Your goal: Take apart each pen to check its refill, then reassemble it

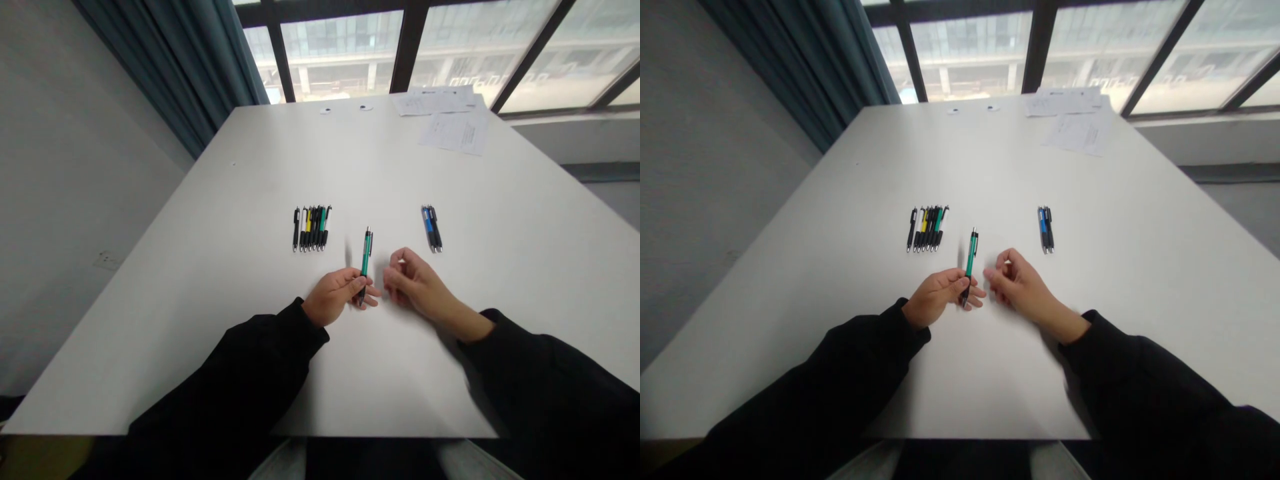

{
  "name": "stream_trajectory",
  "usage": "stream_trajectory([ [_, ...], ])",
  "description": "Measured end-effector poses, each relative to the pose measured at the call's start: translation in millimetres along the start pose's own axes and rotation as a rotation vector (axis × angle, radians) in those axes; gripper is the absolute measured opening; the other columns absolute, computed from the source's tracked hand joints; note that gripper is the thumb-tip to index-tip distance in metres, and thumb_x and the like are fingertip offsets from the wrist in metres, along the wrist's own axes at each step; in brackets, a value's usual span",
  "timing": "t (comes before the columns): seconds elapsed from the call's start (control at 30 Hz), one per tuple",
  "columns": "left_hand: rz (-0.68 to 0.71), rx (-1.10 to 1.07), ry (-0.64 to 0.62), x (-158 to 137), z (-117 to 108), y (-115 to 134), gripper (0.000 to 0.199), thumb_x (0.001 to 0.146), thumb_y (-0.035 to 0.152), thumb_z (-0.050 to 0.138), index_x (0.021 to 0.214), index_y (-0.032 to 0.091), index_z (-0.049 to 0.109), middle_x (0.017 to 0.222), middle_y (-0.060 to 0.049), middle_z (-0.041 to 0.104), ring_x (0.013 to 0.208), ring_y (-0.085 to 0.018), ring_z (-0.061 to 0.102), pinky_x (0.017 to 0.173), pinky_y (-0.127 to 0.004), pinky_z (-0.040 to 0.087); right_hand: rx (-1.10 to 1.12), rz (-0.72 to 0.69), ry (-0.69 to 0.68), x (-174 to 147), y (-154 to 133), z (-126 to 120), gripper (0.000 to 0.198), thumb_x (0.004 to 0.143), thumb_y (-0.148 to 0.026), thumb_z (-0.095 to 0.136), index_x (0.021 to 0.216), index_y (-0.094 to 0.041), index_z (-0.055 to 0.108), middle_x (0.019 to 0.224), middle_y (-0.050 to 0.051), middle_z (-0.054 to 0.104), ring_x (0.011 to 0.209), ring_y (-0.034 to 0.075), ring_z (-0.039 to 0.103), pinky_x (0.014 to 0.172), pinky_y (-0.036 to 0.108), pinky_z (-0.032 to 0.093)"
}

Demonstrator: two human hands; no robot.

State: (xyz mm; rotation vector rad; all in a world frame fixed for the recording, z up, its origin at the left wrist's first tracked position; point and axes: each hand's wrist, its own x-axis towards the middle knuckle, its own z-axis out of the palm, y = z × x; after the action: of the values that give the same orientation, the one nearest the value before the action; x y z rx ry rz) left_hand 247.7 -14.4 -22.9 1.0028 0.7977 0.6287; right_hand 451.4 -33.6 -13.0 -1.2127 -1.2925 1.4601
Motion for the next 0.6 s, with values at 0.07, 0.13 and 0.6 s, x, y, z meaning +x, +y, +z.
stream_trajectory([
  [0.07,0.069,-0.020,0.110,3.6,0.8,-0.6,0.049,0.075,0.053,0.077,0.097,0.011,0.066,0.092,-0.012,0.074,0.078,-0.018,0.069,0.070,-0.029,0.051,-0.447,-0.128,-0.065,-7.1,0.5,8.4,0.042,0.084,-0.055,0.067,0.069,-0.021,0.047,0.052,-0.005,0.049,0.047,0.010,0.042,0.048,0.024,0.029],
  [0.13,0.130,0.010,0.208,6.5,2.3,0.0,0.044,0.075,0.048,0.079,0.095,0.010,0.071,0.088,-0.009,0.073,0.081,-0.016,0.065,0.077,-0.028,0.050,-0.729,-0.217,-0.147,-12.9,2.1,16.4,0.041,0.091,-0.053,0.059,0.068,-0.020,0.050,0.057,-0.003,0.052,0.051,0.011,0.043,0.052,0.025,0.030],
  [0.6,0.127,0.067,0.303,14.6,3.4,-3.7,0.064,0.061,0.048,0.087,0.108,0.014,0.061,0.089,-0.003,0.064,0.080,-0.015,0.062,0.077,-0.031,0.051,-1.307,-0.046,0.181,12.8,2.1,5.7,0.026,0.100,-0.029,0.043,0.086,-0.016,0.060,0.080,0.009,0.073,0.070,0.019,0.068,0.059,0.028,0.032],
])
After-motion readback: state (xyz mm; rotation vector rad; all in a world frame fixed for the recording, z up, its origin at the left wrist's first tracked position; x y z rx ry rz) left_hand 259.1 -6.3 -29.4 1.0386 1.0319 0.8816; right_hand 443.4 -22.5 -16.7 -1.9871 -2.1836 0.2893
